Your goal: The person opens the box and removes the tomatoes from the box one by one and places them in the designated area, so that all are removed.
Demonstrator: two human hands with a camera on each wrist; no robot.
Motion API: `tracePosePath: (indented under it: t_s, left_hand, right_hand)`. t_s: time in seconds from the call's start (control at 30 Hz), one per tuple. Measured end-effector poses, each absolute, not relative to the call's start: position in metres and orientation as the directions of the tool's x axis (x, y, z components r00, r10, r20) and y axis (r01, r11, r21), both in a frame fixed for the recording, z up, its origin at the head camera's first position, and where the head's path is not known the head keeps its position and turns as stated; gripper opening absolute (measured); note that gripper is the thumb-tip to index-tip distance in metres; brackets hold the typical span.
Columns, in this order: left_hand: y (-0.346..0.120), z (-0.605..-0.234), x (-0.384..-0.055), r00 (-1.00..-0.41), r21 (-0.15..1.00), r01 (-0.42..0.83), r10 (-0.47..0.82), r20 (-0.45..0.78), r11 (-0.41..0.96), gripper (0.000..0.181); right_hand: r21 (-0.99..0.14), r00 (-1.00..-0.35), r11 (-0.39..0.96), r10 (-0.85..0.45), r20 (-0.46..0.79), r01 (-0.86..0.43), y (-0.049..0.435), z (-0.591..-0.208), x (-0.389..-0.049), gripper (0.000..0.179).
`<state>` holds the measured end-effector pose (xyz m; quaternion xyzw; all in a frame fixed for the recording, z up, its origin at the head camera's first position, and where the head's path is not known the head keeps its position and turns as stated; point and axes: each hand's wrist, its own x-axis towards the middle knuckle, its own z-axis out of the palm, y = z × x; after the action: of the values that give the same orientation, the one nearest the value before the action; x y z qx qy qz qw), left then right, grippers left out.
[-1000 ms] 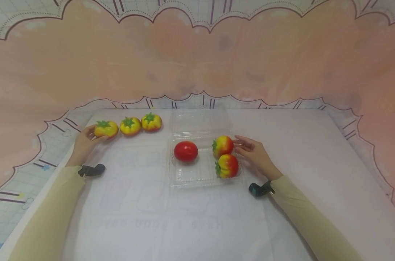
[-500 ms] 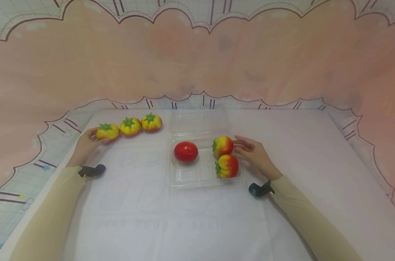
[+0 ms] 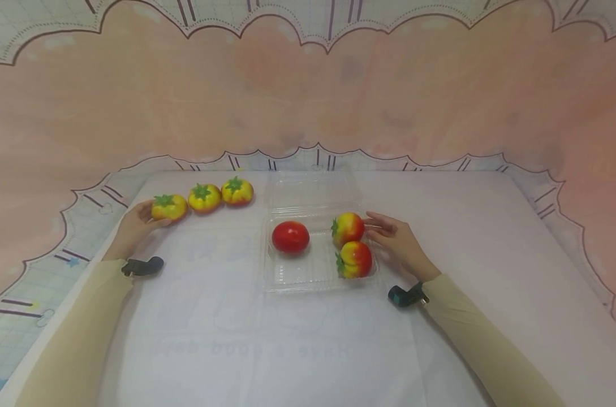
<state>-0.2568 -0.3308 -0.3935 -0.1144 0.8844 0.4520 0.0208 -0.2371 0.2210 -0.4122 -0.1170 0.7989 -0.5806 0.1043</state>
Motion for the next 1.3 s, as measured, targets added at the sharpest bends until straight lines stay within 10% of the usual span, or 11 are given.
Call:
tracePosePath:
  t_s: [1.3]
  left_hand:
    - [-0.350,-0.393,-0.250,-0.986,0.852,-0.106,-0.167,-0.022,0.513,0.079]
  right_hand:
    - [-0.961,-0.947,0.267,-0.320,-0.020,-0.070,0.221,-0.413,-0.238,0.055]
